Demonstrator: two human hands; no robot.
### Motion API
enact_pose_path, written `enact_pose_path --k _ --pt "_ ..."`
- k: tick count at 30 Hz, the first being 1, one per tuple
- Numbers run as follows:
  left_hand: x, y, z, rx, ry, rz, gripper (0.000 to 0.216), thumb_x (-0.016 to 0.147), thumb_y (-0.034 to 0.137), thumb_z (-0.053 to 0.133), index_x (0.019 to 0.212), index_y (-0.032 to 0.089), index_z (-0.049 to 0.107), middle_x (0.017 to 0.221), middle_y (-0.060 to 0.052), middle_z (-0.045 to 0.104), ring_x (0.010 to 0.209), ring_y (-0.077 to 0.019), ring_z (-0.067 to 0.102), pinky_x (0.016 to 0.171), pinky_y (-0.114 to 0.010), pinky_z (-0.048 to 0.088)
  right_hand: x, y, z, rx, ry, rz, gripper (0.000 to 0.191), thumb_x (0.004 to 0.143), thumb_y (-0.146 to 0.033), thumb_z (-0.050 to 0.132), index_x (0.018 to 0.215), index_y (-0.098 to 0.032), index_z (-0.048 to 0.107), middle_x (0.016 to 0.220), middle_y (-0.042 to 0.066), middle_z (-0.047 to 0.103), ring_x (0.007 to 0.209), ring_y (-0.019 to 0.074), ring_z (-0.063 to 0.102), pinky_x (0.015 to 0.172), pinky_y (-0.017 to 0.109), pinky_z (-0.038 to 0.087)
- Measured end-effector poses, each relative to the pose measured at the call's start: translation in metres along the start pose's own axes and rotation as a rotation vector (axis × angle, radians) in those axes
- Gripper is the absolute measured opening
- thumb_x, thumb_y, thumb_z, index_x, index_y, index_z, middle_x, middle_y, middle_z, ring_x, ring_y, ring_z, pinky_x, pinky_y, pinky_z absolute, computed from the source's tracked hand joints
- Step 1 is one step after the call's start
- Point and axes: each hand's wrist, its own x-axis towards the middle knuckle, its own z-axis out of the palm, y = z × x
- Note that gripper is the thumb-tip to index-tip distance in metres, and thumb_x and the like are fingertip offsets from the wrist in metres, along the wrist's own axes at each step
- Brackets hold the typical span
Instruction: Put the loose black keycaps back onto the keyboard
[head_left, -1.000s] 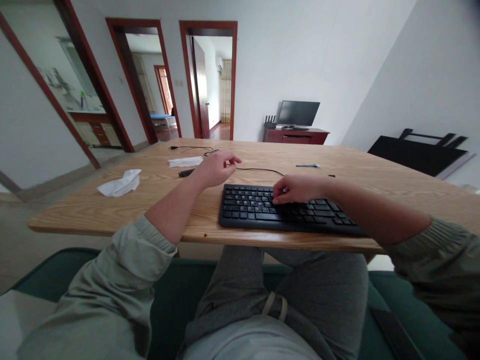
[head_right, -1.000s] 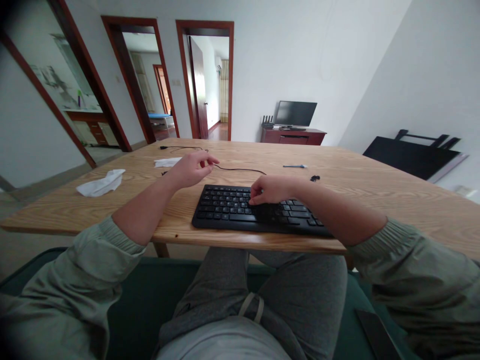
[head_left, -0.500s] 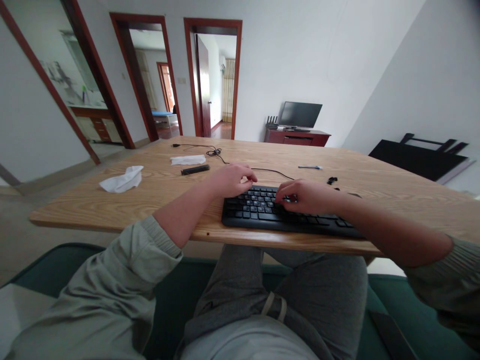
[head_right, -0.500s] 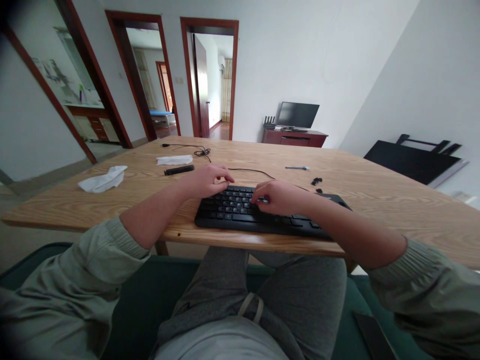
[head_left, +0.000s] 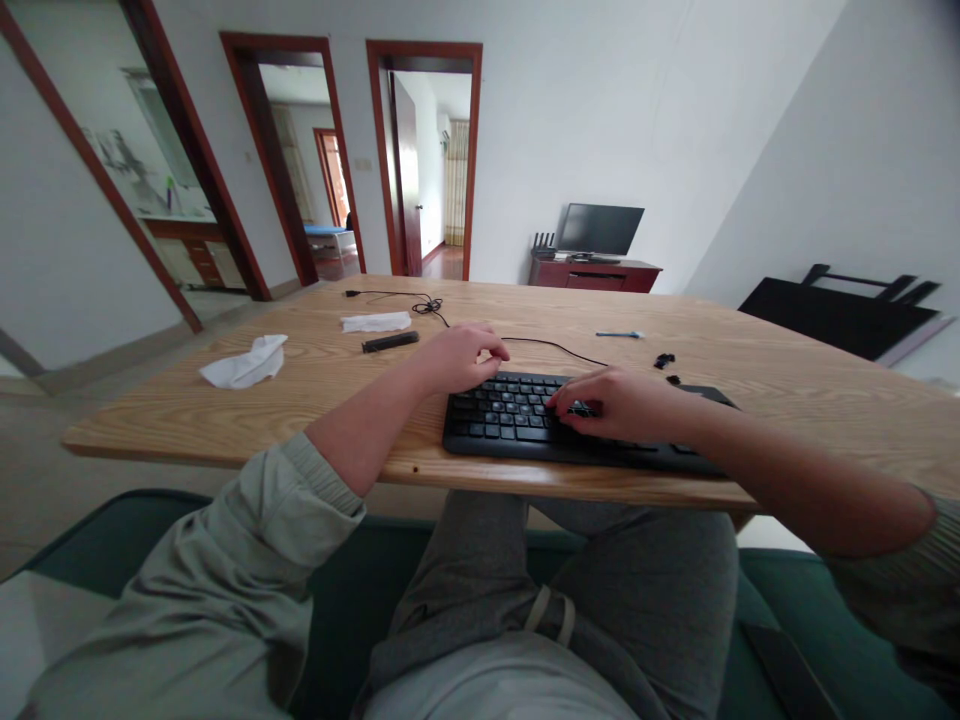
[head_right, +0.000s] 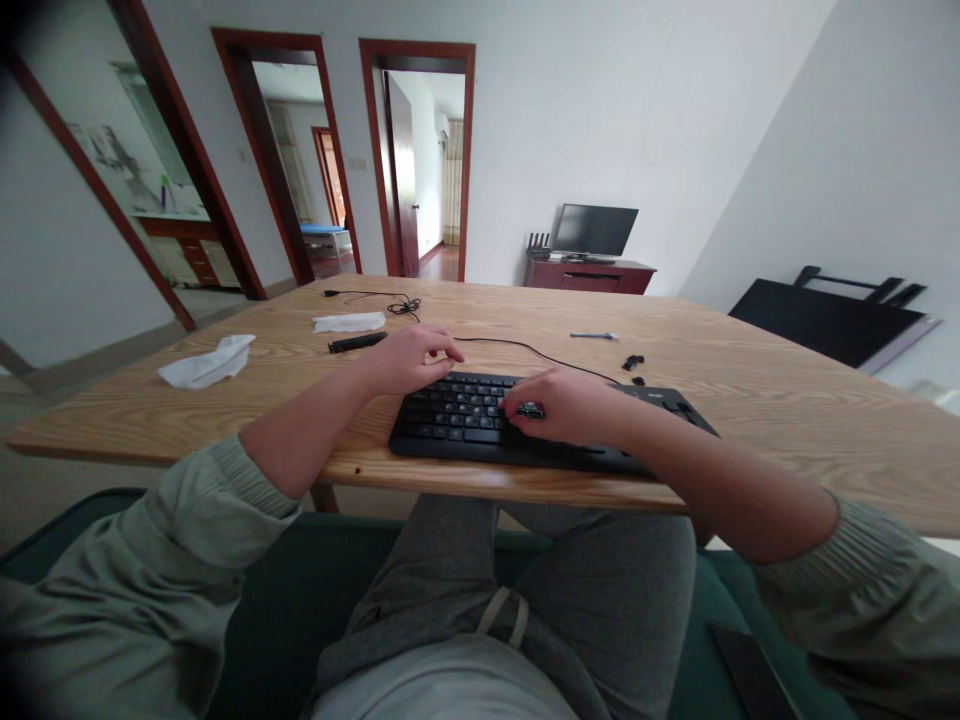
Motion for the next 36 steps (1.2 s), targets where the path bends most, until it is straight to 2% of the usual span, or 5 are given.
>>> enact_pose_path --k 4,13,20,23,36 --pt "0.0 0.0 0.0 0.005 0.001 0.006 0.023 0.085 0.02 0.052 0.095 0.017 0.073 0.095 -0.005 0.068 0.086 -0.0163 0.063 0.081 -0.028 0.048 -0.006 0.005 0.003 -0.038 0.038 -0.009 0.023 0.088 -0.035 0.056 0.097 -0.024 0.074 0.095 0.002 0.072 0.083 0.0165 0.065 0.078 0.028 0.048" --pt "0.0 -0.001 -0.001 0.019 -0.021 -0.012 0.025 0.084 0.02 0.053 0.098 0.017 0.074 0.098 -0.007 0.069 0.088 -0.0169 0.063 0.083 -0.029 0.049 -0.008 0.01 0.017 0.061 0.202 -0.011 0.025 0.089 -0.033 0.055 0.102 -0.022 0.074 0.101 0.004 0.072 0.089 0.0167 0.067 0.085 0.029 0.051" --pt "0.0 0.036 0.008 -0.05 -0.172 0.241 0.036 0.08 0.018 0.055 0.112 0.022 0.072 0.115 -0.002 0.07 0.106 -0.0186 0.061 0.099 -0.031 0.044 -0.01 0.008 0.024 -0.028 0.222 -0.027 0.023 0.087 -0.025 0.056 0.101 -0.022 0.075 0.1 0.004 0.072 0.087 0.0165 0.067 0.083 0.028 0.051" --pt "0.001 0.049 0.013 -0.046 -0.211 0.279 0.042 0.077 0.015 0.055 0.116 0.023 0.07 0.119 -0.001 0.069 0.108 -0.0195 0.06 0.102 -0.032 0.042 -0.013 0.005 0.028 -0.015 0.277 -0.002 0.023 0.089 -0.024 0.055 0.1 -0.022 0.075 0.097 0.004 0.073 0.084 0.0161 0.068 0.081 0.028 0.052" --pt "-0.001 0.052 0.017 -0.026 -0.216 0.327 0.045 0.078 0.013 0.053 0.119 0.024 0.069 0.12 0.0 0.069 0.1 -0.0188 0.061 0.097 -0.033 0.043 -0.014 0.007 0.036 0.093 0.318 -0.025 0.025 0.087 -0.024 0.056 0.102 -0.021 0.075 0.101 0.005 0.073 0.088 0.0167 0.068 0.084 0.029 0.053"
